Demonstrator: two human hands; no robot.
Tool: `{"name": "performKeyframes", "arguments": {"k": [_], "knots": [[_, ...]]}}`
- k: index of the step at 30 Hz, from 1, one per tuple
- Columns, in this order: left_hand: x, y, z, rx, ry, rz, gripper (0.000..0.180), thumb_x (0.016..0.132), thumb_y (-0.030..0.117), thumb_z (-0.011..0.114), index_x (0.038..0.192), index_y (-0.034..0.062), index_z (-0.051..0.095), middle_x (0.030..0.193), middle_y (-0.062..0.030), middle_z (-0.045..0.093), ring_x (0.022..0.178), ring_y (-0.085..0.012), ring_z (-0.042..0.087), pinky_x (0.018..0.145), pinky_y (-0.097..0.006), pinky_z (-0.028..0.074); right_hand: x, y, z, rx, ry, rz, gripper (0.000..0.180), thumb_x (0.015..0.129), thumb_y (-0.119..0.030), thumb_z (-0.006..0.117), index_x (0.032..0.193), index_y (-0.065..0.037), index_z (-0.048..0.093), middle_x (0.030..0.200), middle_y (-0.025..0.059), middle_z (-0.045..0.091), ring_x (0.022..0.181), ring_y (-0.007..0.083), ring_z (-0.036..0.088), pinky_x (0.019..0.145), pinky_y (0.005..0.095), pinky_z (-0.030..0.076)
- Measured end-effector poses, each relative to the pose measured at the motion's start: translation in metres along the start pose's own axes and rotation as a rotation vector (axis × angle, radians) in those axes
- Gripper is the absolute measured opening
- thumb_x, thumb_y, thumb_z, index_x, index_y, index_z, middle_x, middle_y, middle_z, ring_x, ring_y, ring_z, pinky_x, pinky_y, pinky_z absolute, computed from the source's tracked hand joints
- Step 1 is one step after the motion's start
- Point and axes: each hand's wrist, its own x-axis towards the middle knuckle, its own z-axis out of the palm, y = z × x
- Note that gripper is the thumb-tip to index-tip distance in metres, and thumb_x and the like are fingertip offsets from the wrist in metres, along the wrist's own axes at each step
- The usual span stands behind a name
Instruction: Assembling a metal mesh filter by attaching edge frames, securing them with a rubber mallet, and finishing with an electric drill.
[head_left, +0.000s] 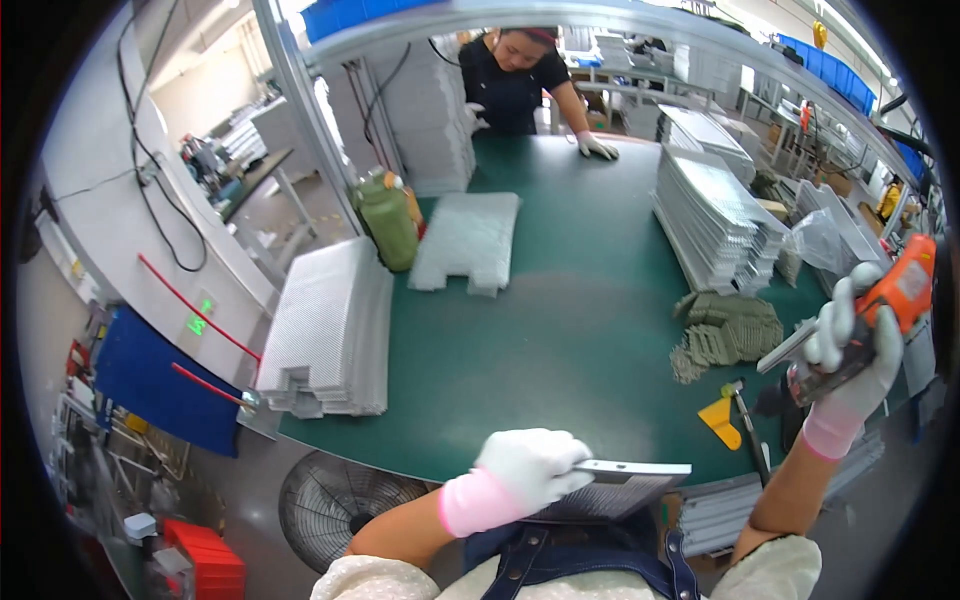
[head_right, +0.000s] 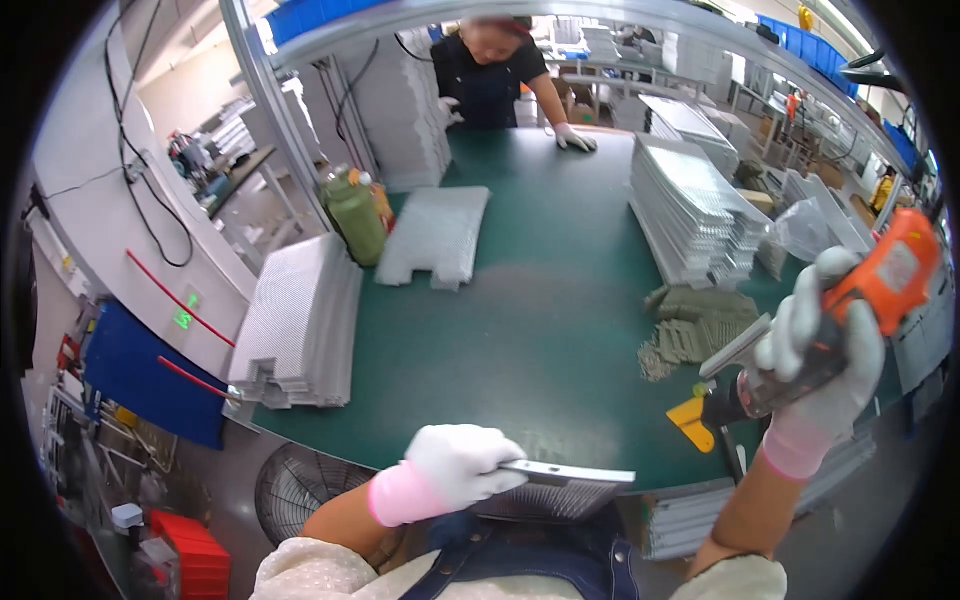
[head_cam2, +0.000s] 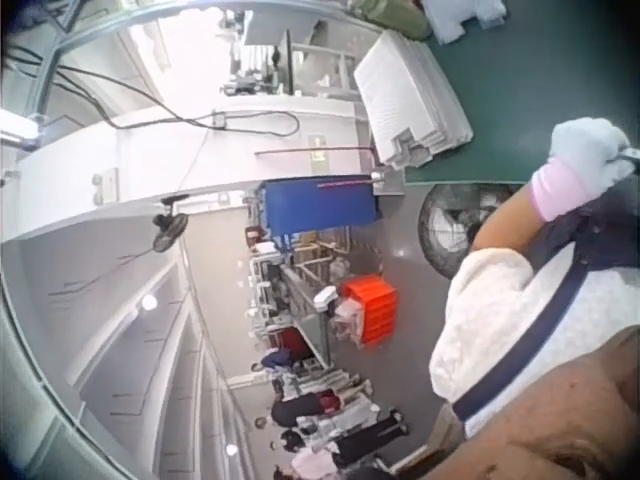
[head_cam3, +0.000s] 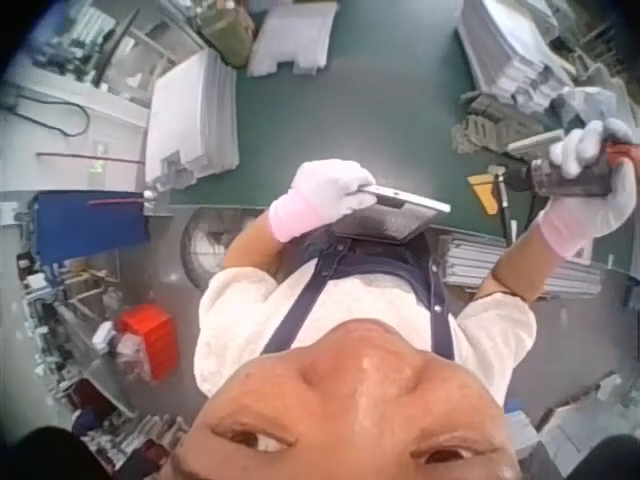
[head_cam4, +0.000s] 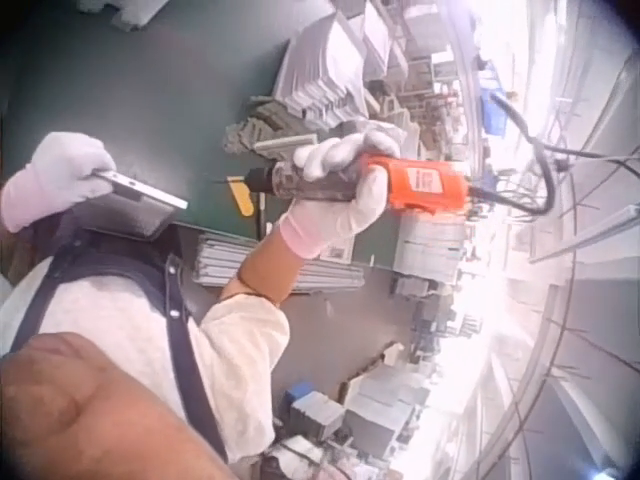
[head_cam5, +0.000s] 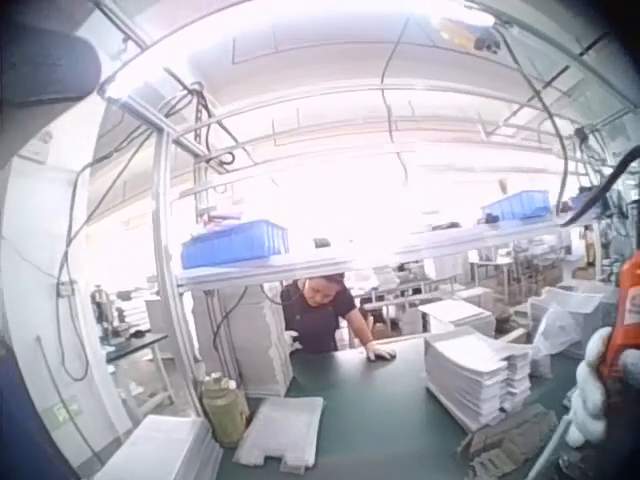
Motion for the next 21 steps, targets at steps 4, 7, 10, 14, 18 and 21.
{"name": "performKeyframes", "arguments": {"k": [4,7,10,14,18,21], "knots": [[-0.033,-0.017,-0.094,-0.194,0.254,-0.303,0.019,0.074,0.017,0.07,0.091,0.0077,0.07,0.079,-0.0067,0.066,0.072,-0.0174,0.064,0.065,-0.029,0.05,-0.016,0.026,-0.038,-0.327,0.286,0.082,0.028,0.089,-0.02,0.05,0.109,-0.002,0.045,0.067,0.004,0.047,0.045,0.0098,0.046,0.043,0.0246,0.04],[-0.084,-0.013,-0.147,-0.165,1.171,-0.374,0.013,0.074,-0.007,0.058,0.086,-0.0013,0.061,0.078,-0.0022,0.059,0.068,-0.0061,0.051,0.061,-0.019,0.042,-0.022,0.019,-0.062,-0.353,0.327,0.057,0.026,0.087,-0.014,0.048,0.11,-0.002,0.044,0.065,0.0037,0.047,0.045,0.009,0.045,0.043,0.0232,0.04],[-0.075,-0.015,-0.159,-0.014,1.635,-0.193,0.01,0.083,-0.001,0.058,0.093,-0.0011,0.058,0.082,-0.0001,0.058,0.072,-0.0068,0.048,0.067,-0.021,0.041,-0.021,0.022,-0.068,-0.386,0.331,0.027,0.026,0.086,-0.01,0.048,0.111,-0.002,0.043,0.064,0.0035,0.047,0.046,0.008,0.044,0.043,0.0227,0.039],[-0.029,-0.037,-0.107,-0.079,1.285,-0.354,0.011,0.078,0.003,0.067,0.085,-0.0015,0.06,0.077,-0.0004,0.059,0.067,-0.0078,0.049,0.063,-0.024,0.042,-0.021,0.03,-0.058,-0.398,0.434,0.068,0.026,0.087,-0.009,0.047,0.111,-0.002,0.043,0.066,0.0032,0.046,0.045,0.0077,0.041,0.042,0.0221,0.037],[-0.05,-0.052,-0.053,-0.449,1.0,-0.491,0.006,0.078,0.0,0.063,0.083,-0.0013,0.059,0.072,0.0027,0.055,0.064,-0.0029,0.045,0.057,-0.02,0.038,-0.017,0.024,-0.059,-0.426,0.287,0.166,0.029,0.088,-0.006,0.047,0.115,0.0,0.042,0.075,0.005,0.049,0.056,0.0076,0.047,0.05,0.0216,0.041],[-0.066,-0.061,-0.015,-0.596,0.844,-0.549,0.009,0.08,0.002,0.063,0.087,-0.0012,0.059,0.076,0.0027,0.056,0.067,-0.0032,0.047,0.061,-0.02,0.04,-0.026,0.017,-0.094,-0.739,0.235,0.224,0.043,0.091,-0.005,0.045,0.132,0.003,0.035,0.102,0.0099,0.054,0.087,0.0135,0.054,0.076,0.0243,0.044]]}}
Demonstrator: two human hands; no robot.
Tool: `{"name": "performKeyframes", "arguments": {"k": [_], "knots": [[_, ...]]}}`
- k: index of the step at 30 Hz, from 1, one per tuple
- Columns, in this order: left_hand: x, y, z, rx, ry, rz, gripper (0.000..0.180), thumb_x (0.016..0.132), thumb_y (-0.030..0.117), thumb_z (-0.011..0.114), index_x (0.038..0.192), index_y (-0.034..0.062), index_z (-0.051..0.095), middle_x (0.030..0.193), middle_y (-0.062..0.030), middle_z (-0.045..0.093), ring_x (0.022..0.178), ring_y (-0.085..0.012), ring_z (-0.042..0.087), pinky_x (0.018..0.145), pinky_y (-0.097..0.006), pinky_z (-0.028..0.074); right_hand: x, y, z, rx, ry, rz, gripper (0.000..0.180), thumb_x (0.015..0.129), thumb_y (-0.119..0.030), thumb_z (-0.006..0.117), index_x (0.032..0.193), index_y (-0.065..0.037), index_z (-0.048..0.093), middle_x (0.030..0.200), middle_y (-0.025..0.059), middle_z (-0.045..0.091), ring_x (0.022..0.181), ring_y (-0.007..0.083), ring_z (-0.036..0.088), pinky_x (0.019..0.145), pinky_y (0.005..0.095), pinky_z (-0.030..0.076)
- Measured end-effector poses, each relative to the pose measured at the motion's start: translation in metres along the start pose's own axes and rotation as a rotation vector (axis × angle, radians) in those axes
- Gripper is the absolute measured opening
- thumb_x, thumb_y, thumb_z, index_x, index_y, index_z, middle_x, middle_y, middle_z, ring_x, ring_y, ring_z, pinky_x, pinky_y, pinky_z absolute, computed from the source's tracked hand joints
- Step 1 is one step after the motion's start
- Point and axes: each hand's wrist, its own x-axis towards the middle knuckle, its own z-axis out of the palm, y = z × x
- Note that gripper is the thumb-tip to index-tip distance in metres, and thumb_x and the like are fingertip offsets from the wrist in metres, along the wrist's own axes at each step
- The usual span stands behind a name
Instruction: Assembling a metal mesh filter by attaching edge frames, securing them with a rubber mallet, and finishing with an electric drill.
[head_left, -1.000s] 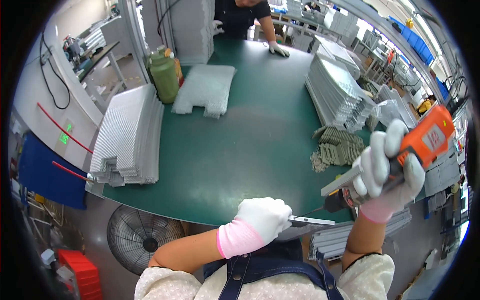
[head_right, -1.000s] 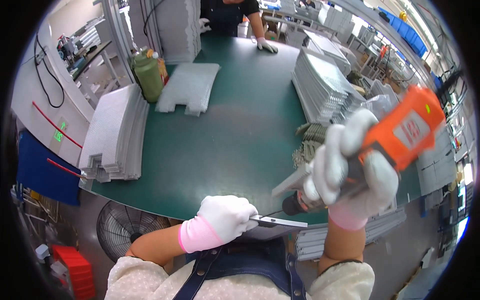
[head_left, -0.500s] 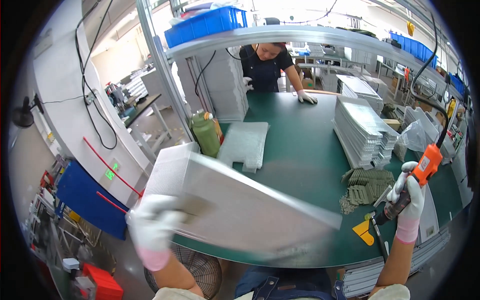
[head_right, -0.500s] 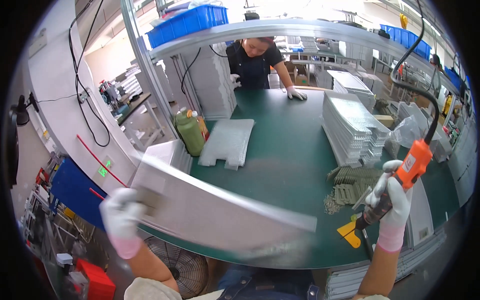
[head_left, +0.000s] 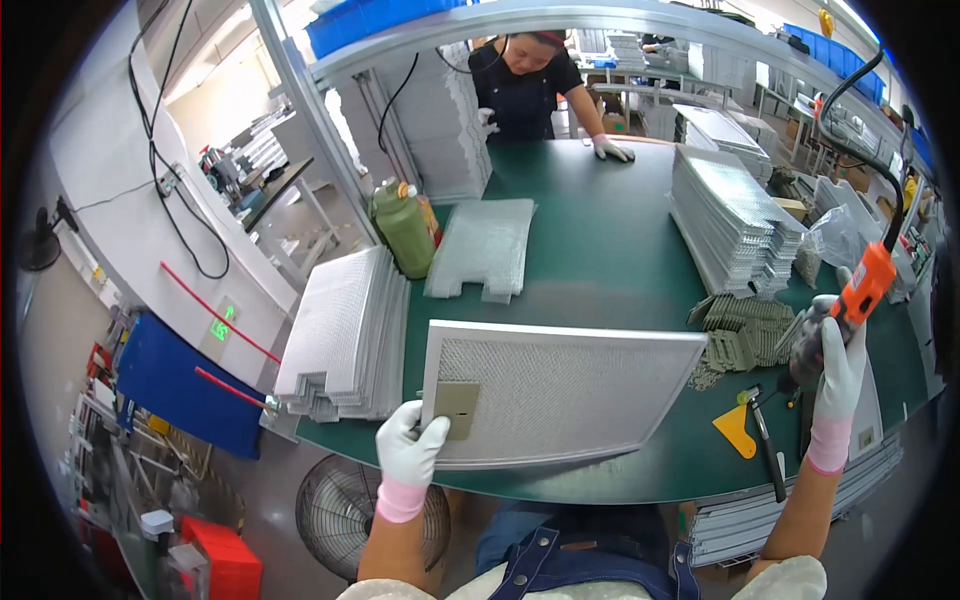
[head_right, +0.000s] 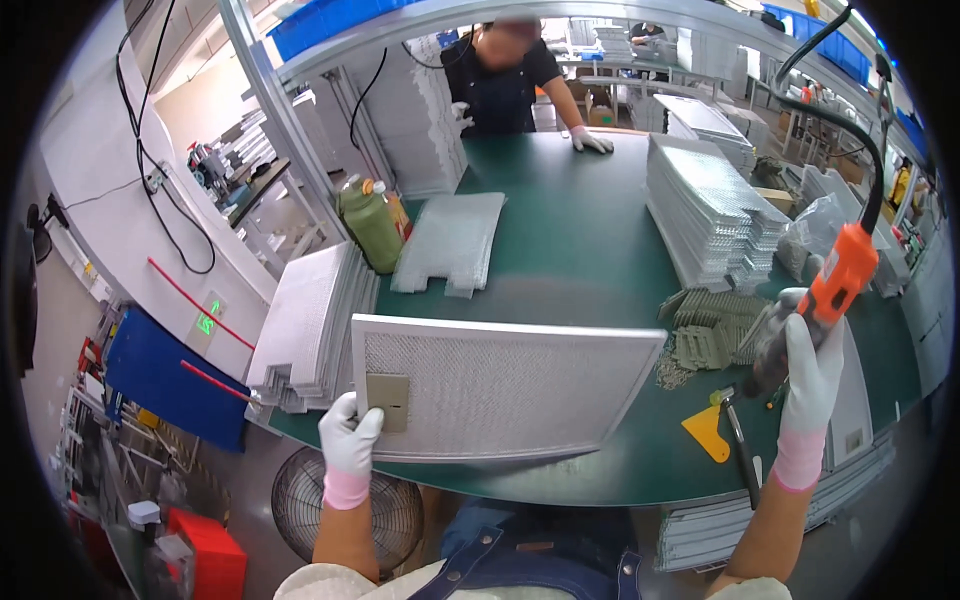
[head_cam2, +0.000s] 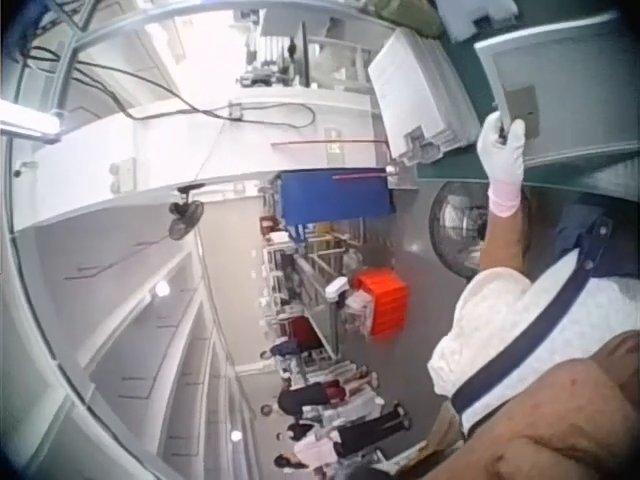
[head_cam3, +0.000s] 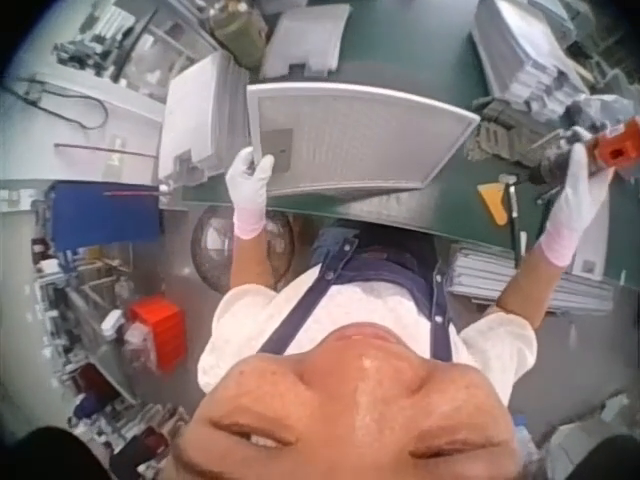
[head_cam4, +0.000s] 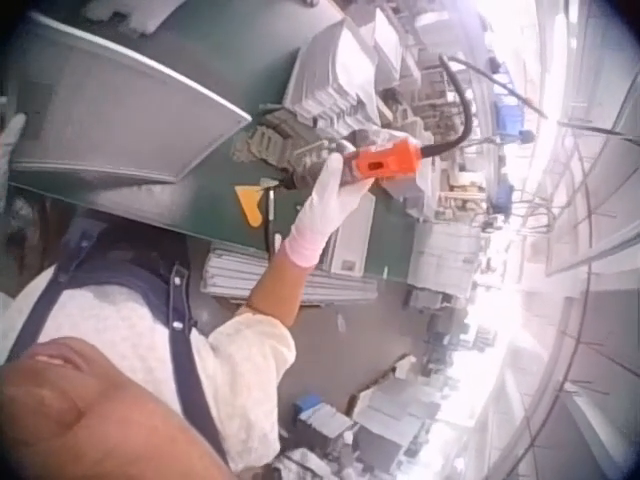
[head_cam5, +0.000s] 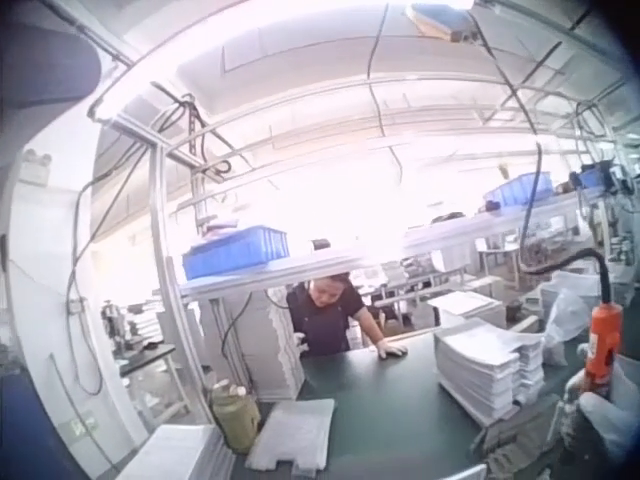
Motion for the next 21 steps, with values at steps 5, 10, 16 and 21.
{"name": "performKeyframes", "arguments": {"k": [5,10,16,21], "knots": [[-0.012,-0.062,0.007,-0.179,0.189,0.131,0.018,0.084,0.007,0.063,0.099,-0.0008,0.057,0.087,0.0002,0.058,0.078,-0.007,0.051,0.073,-0.022,0.042,-0.039,0.07,-0.036,-0.396,0.145,-0.131,0.042,0.093,-0.004,0.041,0.134,0.002,0.038,0.133,0.0138,0.044,0.124,0.0211,0.041,0.103,0.0324,0.031],[-0.005,-0.095,-0.016,-0.097,-0.065,-0.067,0.031,0.083,0.004,0.065,0.111,-0.0021,0.055,0.102,-0.0043,0.061,0.092,-0.0104,0.055,0.084,-0.025,0.043,-0.123,0.161,-0.107,-1.371,0.118,0.13,0.048,0.079,-0.016,0.06,0.124,-0.001,0.049,0.116,0.0182,0.051,0.108,0.0343,0.048,0.094,0.0408,0.039],[-0.003,-0.101,-0.024,0.135,-0.249,-0.152,0.033,0.082,0.006,0.065,0.112,-0.0056,0.055,0.102,-0.0081,0.064,0.091,-0.0122,0.059,0.084,-0.025,0.045,-0.162,0.192,-0.095,-1.55,0.129,0.224,0.039,0.079,-0.025,0.063,0.114,-0.007,0.06,0.112,0.0151,0.055,0.103,0.0326,0.051,0.085,0.0412,0.044],[0.0,-0.108,-0.032,0.091,-0.257,-0.123,0.029,0.082,0.005,0.065,0.108,-0.005,0.057,0.099,-0.0065,0.064,0.087,-0.011,0.058,0.081,-0.024,0.045,-0.148,0.175,-0.087,-1.625,0.091,0.241,0.027,0.083,-0.021,0.059,0.106,-0.006,0.059,0.1,0.0122,0.056,0.096,0.0301,0.055,0.076,0.0409,0.046]]}}
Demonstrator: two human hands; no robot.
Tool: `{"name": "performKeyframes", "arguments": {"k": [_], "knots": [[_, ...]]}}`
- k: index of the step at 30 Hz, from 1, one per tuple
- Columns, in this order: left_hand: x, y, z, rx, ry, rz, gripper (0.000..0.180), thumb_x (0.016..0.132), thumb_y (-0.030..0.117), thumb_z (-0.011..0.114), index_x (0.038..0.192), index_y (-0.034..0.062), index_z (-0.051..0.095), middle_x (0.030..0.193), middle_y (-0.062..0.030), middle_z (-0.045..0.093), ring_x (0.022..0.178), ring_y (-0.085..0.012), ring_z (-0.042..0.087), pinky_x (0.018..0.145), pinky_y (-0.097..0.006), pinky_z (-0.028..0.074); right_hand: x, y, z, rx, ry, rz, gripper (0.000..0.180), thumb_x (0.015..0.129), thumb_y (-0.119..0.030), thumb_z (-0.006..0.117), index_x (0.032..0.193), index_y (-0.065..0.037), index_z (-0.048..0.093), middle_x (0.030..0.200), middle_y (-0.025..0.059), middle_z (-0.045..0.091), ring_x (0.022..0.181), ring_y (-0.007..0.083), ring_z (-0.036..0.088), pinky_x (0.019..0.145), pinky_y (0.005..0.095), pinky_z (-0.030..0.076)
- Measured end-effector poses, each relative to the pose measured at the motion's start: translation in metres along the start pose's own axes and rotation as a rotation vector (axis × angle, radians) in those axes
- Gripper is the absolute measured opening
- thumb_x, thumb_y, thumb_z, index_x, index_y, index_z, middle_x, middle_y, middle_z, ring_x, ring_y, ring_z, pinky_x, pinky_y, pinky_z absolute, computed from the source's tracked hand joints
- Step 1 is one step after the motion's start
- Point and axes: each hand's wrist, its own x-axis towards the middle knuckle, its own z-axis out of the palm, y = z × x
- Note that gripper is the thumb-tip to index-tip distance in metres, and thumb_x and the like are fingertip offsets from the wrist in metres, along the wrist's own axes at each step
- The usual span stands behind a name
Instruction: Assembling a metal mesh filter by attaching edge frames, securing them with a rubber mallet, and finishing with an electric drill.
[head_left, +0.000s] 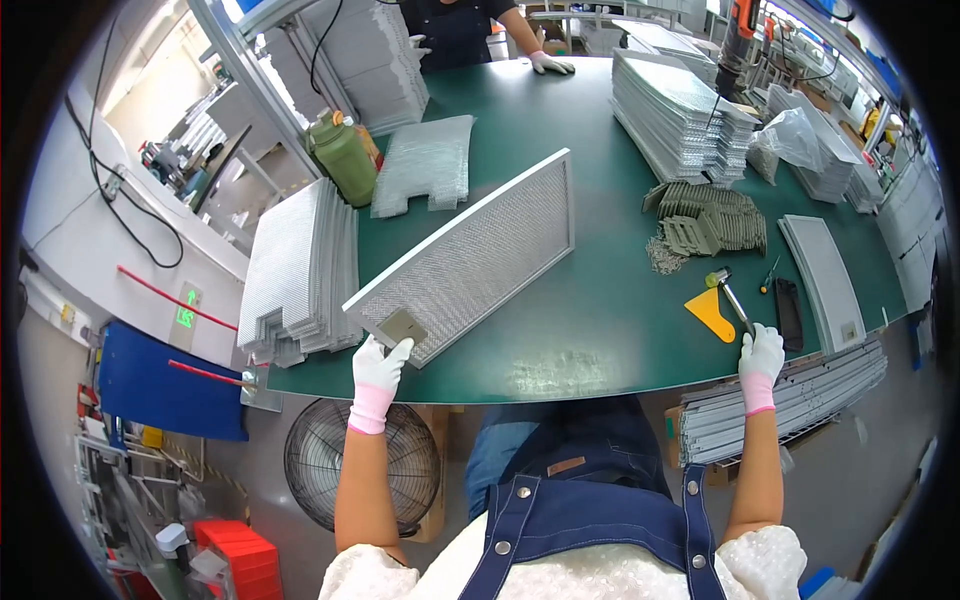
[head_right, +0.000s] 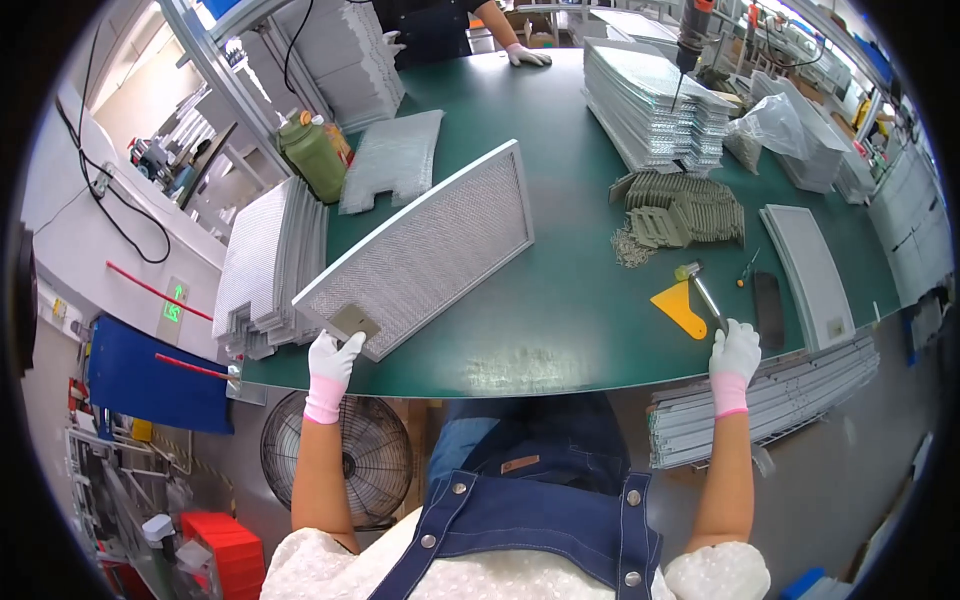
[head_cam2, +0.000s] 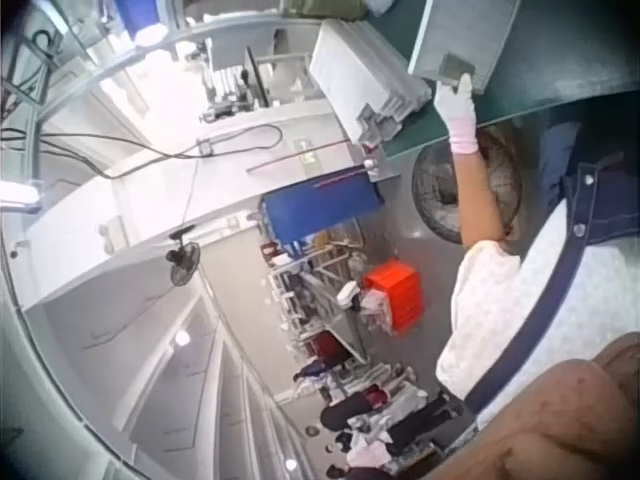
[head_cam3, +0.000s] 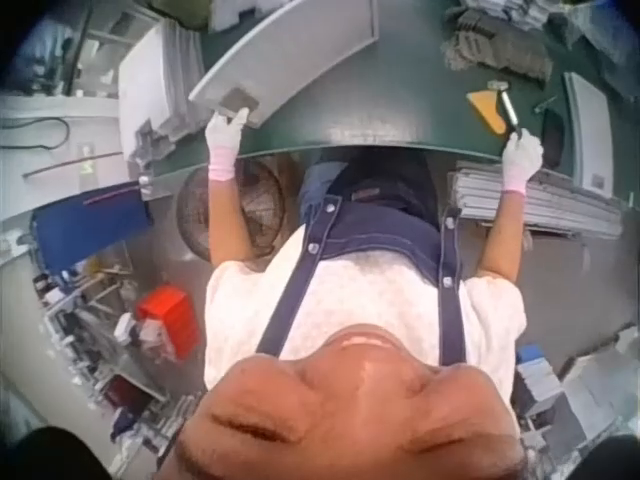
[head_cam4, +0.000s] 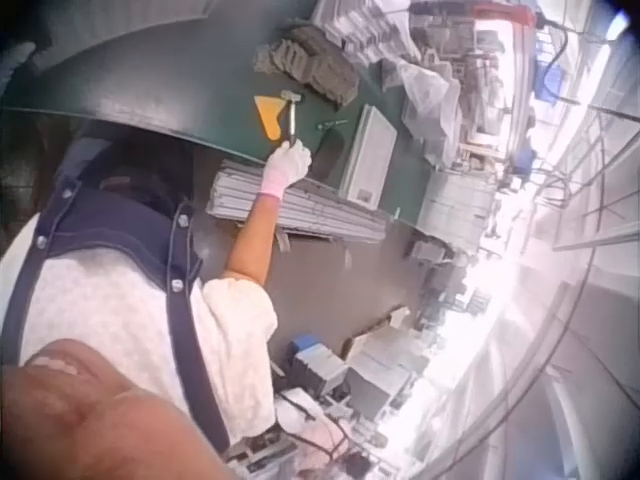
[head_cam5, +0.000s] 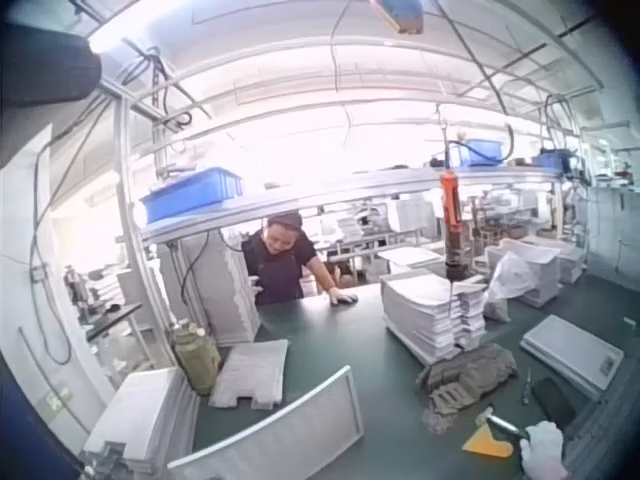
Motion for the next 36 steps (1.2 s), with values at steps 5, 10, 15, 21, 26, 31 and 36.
{"name": "performKeyframes", "arguments": {"k": [5,10,15,21,26,31,36], "knots": [[-0.011,0.007,-0.016,0.048,0.052,0.027,0.026,0.082,0.004,0.064,0.107,-0.0048,0.058,0.097,-0.0053,0.064,0.086,-0.0096,0.057,0.079,-0.024,0.044,-0.008,-0.015,-0.022,0.575,-0.144,0.082,0.029,0.088,-0.018,0.054,0.114,-0.006,0.053,0.087,0.0103,0.054,0.074,0.0215,0.056,0.062,0.0356,0.045],[-0.018,-0.009,-0.037,0.03,0.136,0.065,0.025,0.083,0.002,0.063,0.106,-0.005,0.058,0.096,-0.0051,0.064,0.084,-0.0096,0.057,0.078,-0.023,0.045,-0.013,-0.122,-0.087,1.305,-0.478,-0.07,0.041,0.088,-0.008,0.053,0.129,-0.009,0.05,0.072,-0.0037,0.051,0.051,0.0016,0.04,0.046,0.019,0.035],[-0.026,-0.006,-0.047,0.007,0.181,0.082,0.024,0.084,0.003,0.064,0.104,-0.006,0.057,0.094,-0.0054,0.063,0.079,-0.0091,0.055,0.072,-0.023,0.045,0.024,-0.212,-0.145,1.49,-0.404,-0.183,0.042,0.092,-0.011,0.05,0.134,-0.013,0.047,0.07,-0.003,0.051,0.05,-0.0001,0.039,0.044,0.0164,0.035],[-0.031,-0.017,-0.05,-0.108,0.236,-0.032,0.023,0.083,0.004,0.064,0.103,-0.0058,0.057,0.089,-0.004,0.062,0.075,-0.0075,0.053,0.069,-0.021,0.043,0.064,-0.268,-0.176,1.434,0.029,-0.461,0.041,0.093,-0.012,0.048,0.134,-0.012,0.046,0.074,0.0002,0.054,0.053,0.0038,0.042,0.05,0.0169,0.037],[-0.034,-0.022,-0.05,-0.072,0.281,-0.024,0.023,0.082,0.003,0.066,0.102,-0.0059,0.057,0.087,-0.0038,0.062,0.075,-0.0083,0.053,0.068,-0.022,0.044,0.083,-0.263,-0.133,0.796,-0.18,-0.539,0.037,0.089,-0.01,0.052,0.126,-0.008,0.052,0.082,0.0142,0.065,0.065,0.0174,0.055,0.069,0.0286,0.046],[-0.047,-0.019,-0.047,-0.073,0.289,0.027,0.021,0.083,0.002,0.064,0.1,-0.0069,0.058,0.091,-0.0053,0.063,0.077,-0.0092,0.055,0.07,-0.022,0.044,0.077,-0.262,-0.159,1.231,-0.008,-0.441,0.038,0.091,-0.011,0.051,0.129,-0.012,0.051,0.075,0.0032,0.061,0.063,0.0079,0.048,0.06,0.0235,0.043],[-0.053,-0.015,-0.042,0.096,0.295,0.025,0.024,0.084,0.002,0.064,0.104,-0.0074,0.057,0.092,-0.0046,0.063,0.08,-0.0094,0.057,0.072,-0.023,0.045,0.072,-0.261,-0.141,0.884,-0.302,-0.501,0.039,0.089,-0.012,0.052,0.128,-0.015,0.051,0.079,0.0181,0.058,0.061,0.0186,0.054,0.066,0.0293,0.046]]}}
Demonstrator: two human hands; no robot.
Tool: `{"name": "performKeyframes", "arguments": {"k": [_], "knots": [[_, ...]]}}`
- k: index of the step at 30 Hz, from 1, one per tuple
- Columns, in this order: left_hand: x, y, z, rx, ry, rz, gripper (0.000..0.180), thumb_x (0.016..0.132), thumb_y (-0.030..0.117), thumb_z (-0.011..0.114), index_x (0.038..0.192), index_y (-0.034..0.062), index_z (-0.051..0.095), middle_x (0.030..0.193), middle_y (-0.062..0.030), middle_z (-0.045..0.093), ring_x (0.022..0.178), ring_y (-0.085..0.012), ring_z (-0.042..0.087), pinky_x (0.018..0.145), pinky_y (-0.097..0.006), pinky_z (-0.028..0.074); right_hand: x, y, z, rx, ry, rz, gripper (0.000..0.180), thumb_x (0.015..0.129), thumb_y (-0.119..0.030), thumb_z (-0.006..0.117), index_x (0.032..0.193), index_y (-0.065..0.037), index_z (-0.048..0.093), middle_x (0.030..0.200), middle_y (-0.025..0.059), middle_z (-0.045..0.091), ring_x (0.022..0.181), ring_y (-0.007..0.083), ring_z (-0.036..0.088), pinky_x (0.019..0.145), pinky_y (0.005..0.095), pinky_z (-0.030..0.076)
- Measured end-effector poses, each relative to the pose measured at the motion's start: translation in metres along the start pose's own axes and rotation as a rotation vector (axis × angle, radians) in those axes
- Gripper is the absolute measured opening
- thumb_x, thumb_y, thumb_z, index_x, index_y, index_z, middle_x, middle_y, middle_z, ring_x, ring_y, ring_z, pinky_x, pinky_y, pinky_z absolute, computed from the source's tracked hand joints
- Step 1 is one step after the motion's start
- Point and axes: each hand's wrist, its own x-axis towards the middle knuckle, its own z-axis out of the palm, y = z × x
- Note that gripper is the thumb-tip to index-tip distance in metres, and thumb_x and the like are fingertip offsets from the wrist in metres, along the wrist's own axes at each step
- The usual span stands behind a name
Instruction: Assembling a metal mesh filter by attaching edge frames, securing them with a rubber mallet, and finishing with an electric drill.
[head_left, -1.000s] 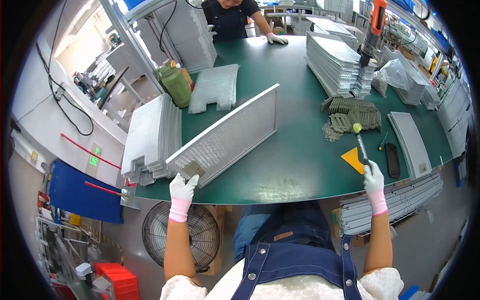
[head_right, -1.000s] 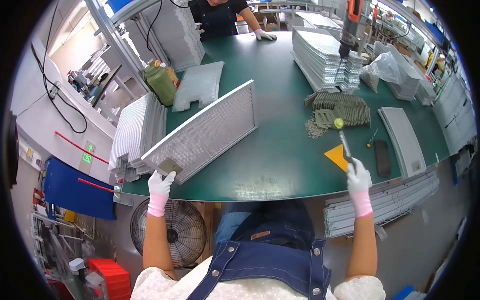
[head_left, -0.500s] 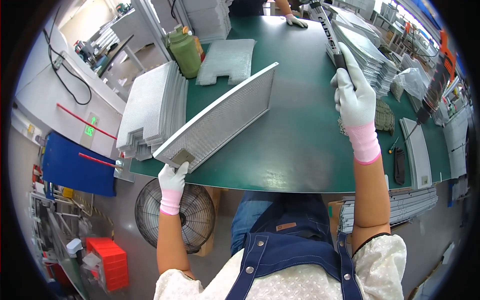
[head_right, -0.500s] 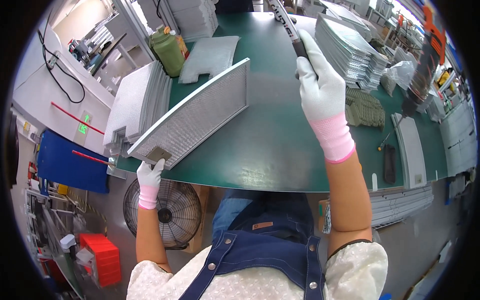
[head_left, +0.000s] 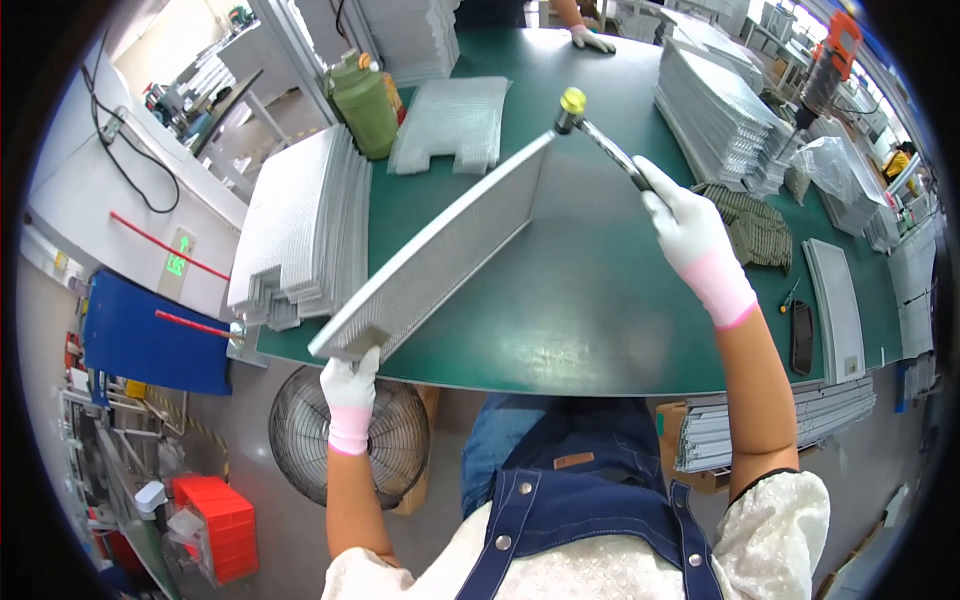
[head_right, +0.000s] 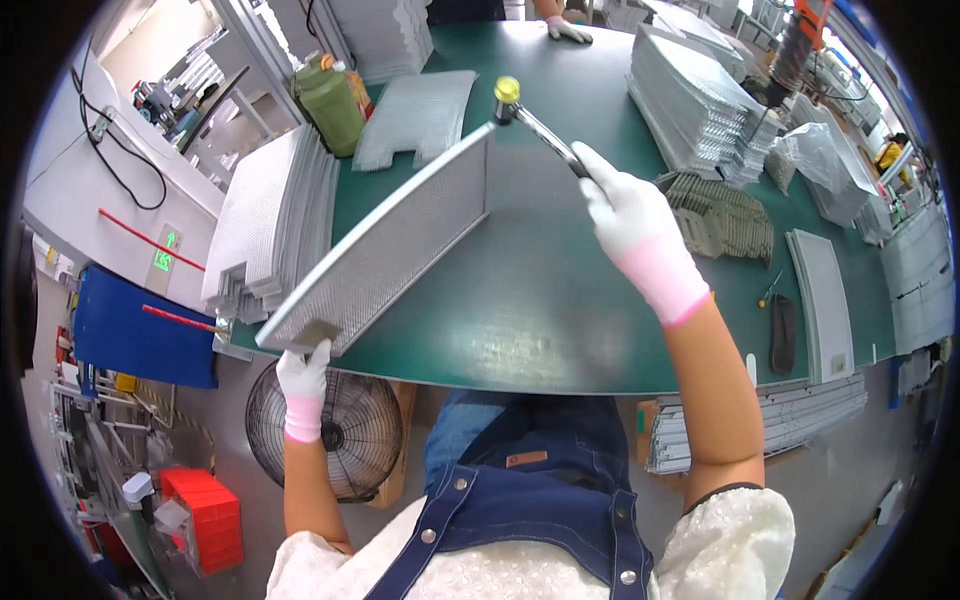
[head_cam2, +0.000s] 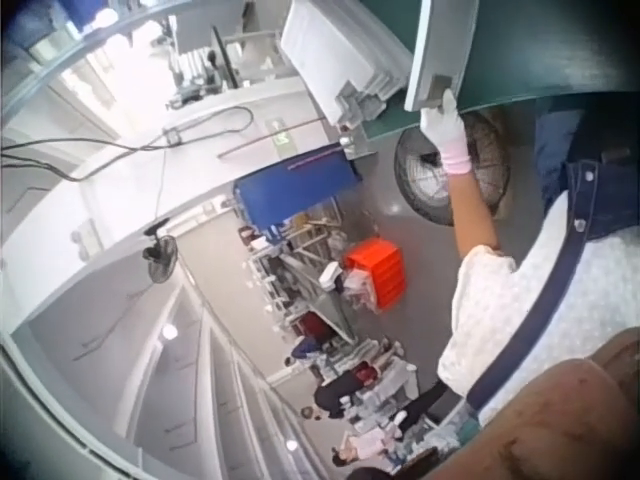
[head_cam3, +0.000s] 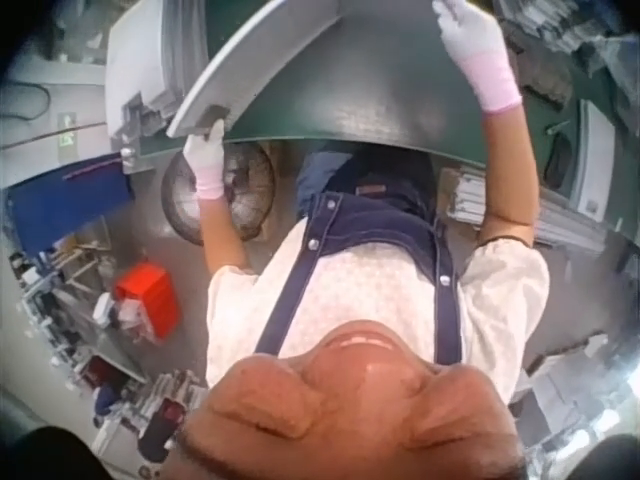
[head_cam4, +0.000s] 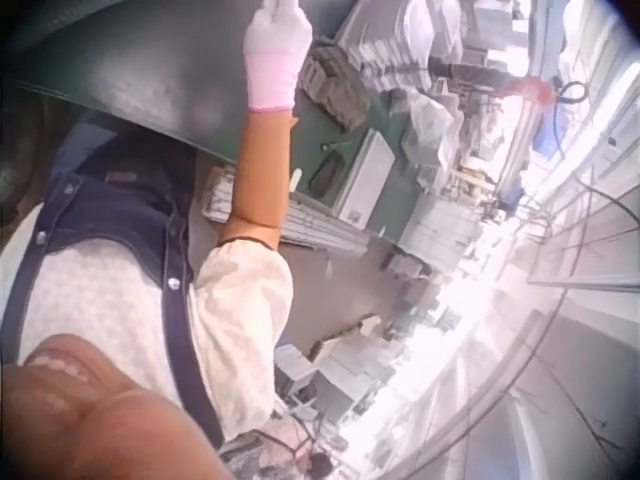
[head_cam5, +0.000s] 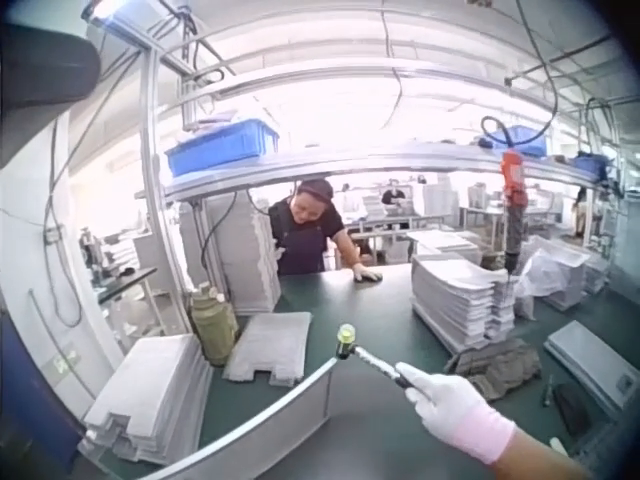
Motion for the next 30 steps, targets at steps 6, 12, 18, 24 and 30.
{"name": "performKeyframes", "arguments": {"k": [6,12,18,24,30], "knots": [[-0.044,0.024,0.049,0.421,-0.035,0.881,0.017,0.072,0.002,0.067,0.088,0.0066,0.062,0.089,-0.0093,0.065,0.081,-0.0265,0.064,0.072,-0.034,0.053,-0.04,0.05,-0.018,0.389,0.181,0.193,0.04,0.091,-0.011,0.05,0.131,-0.013,0.05,0.064,0.0007,0.043,0.055,0.0044,0.04,0.053,0.0201,0.038],[-0.104,0.057,0.1,0.228,-0.728,0.726,0.016,0.074,0.005,0.065,0.089,0.0064,0.066,0.087,-0.0072,0.066,0.081,-0.0265,0.065,0.072,-0.032,0.052,-0.063,0.104,0.012,0.135,-0.038,0.479,0.04,0.089,-0.015,0.052,0.128,-0.017,0.052,0.068,0.0095,0.056,0.058,0.0136,0.053,0.058,0.0288,0.044],[-0.079,0.009,0.042,-0.047,-0.111,-0.388,0.027,0.093,0.021,0.053,0.087,-0.0022,0.066,0.073,-0.0074,0.067,0.064,-0.0112,0.063,0.059,-0.023,0.049,-0.066,0.126,0.059,-0.093,0.16,0.037,0.044,0.089,-0.018,0.051,0.132,-0.02,0.046,0.077,0.0198,0.06,0.073,0.0359,0.06,0.07,0.0414,0.047],[-0.103,-0.032,0.047,-0.368,-0.55,-0.784,0.041,0.097,0.032,0.044,0.107,-0.0047,0.058,0.091,-0.0128,0.066,0.072,-0.0174,0.066,0.064,-0.026,0.054,-0.083,0.128,0.038,-0.028,0.112,0.219,0.042,0.088,-0.015,0.051,0.131,-0.017,0.048,0.097,0.0196,0.061,0.081,0.0351,0.06,0.074,0.0393,0.048],[-0.094,-0.021,0.077,-0.446,-0.854,-0.733,0.035,0.084,0.015,0.063,0.111,-0.004,0.053,0.092,-0.0118,0.064,0.067,-0.0188,0.064,0.058,-0.028,0.054,-0.178,0.197,-0.04,-0.573,0.489,0.368,0.041,0.084,-0.012,0.056,0.123,-0.023,0.057,0.081,0.0077,0.055,0.074,0.0262,0.058,0.063,0.0377,0.048]]}}
